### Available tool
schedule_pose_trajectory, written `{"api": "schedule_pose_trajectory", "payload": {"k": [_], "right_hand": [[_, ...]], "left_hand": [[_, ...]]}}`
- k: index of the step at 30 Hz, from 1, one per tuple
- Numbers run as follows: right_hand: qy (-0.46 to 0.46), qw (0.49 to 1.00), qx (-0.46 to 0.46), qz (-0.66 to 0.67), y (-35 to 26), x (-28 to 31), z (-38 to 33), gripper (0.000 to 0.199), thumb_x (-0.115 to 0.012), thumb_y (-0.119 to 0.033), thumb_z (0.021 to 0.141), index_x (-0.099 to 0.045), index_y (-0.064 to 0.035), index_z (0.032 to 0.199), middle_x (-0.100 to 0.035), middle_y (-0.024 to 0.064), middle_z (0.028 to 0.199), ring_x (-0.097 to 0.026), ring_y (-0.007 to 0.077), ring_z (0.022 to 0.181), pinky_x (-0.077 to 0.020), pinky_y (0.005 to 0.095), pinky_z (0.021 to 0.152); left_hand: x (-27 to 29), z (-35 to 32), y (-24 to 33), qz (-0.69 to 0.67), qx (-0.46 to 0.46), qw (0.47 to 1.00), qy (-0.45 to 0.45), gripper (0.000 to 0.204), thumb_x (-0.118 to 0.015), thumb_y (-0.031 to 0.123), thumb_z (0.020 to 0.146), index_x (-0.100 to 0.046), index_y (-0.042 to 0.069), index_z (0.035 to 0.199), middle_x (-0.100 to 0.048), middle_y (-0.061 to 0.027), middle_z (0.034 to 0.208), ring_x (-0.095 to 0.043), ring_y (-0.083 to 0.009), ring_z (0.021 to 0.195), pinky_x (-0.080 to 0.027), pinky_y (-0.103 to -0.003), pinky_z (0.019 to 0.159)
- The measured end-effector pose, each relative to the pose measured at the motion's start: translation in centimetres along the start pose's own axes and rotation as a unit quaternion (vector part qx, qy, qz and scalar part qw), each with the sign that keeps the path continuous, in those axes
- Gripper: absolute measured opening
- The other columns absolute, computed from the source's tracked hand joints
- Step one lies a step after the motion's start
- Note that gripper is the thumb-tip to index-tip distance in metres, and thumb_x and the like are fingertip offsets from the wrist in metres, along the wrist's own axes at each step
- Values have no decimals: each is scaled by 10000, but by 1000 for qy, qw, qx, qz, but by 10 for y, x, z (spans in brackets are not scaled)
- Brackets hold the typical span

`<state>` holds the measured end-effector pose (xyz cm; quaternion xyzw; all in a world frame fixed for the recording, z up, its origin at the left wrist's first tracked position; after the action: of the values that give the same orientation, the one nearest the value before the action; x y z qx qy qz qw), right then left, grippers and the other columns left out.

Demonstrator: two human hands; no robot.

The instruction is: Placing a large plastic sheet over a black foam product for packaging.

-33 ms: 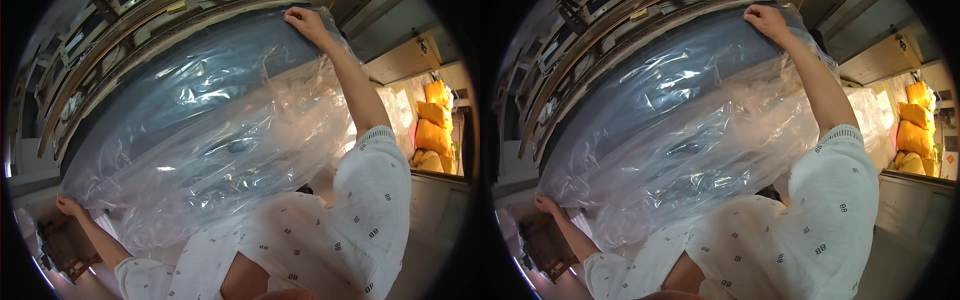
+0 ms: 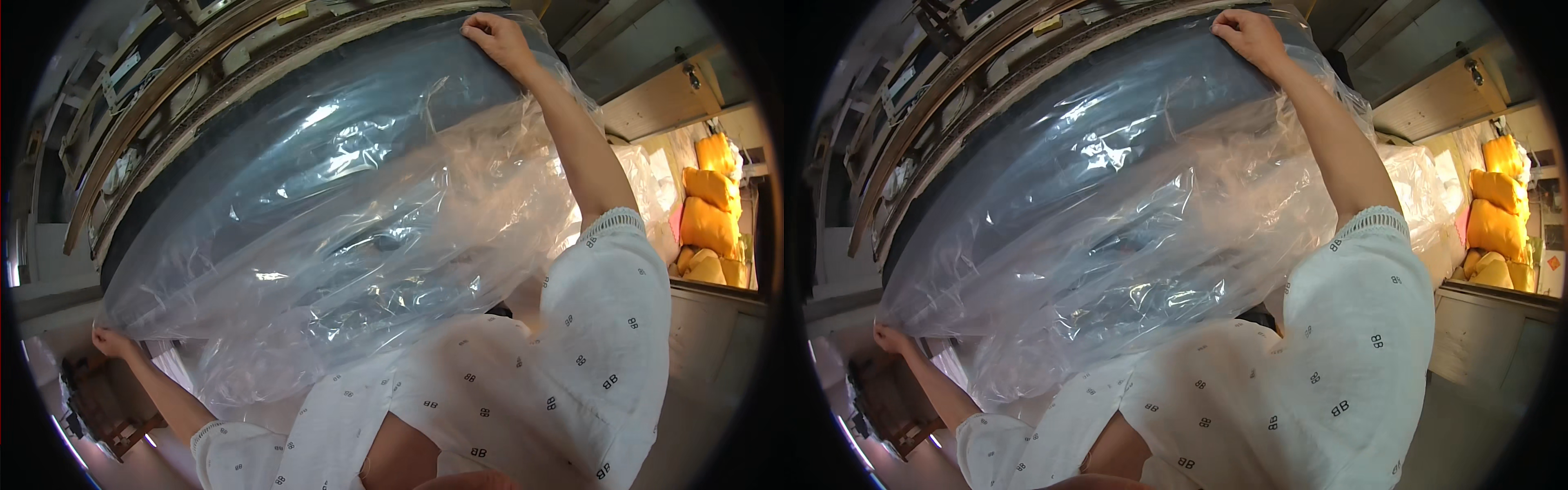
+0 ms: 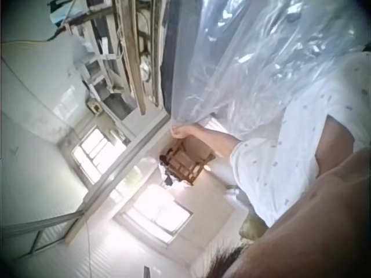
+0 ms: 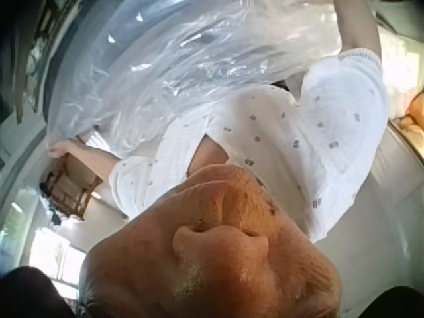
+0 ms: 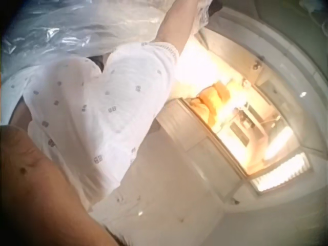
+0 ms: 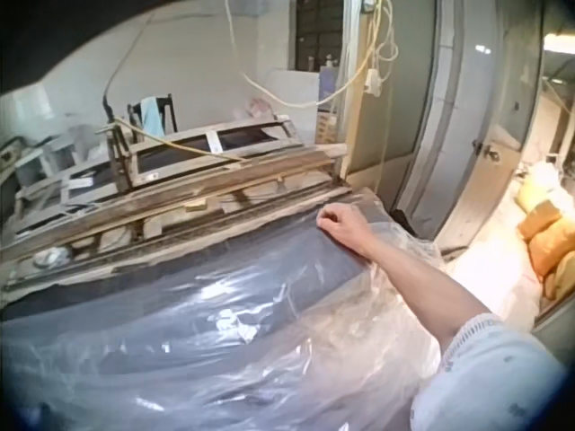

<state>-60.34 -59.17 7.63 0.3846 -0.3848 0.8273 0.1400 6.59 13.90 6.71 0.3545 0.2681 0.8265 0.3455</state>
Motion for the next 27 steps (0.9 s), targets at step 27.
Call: {"api": "schedule_pose_trajectory", "payload": {"k": [27], "right_hand": [[113,993,19,-33,128,73,101,371,-490,-307,883,-541,13,1063,-602,144,987,-569,231,912,-420,310,821]], "left_hand": [[-76,-25,105,-60,-101,992,-45,264,-541,299,829,-611,85,967,-636,-96,909,-592,-266,812,-452,-360,755]]}}
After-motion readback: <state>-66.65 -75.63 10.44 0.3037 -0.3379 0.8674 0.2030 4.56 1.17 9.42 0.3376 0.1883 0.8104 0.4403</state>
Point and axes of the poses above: each hand's wrist, its own z-axis towards the middle knuckle, its own x-axis out of the back of the hand, y = z × x, the point moved 6 cm from there along z, towards the middle knuckle
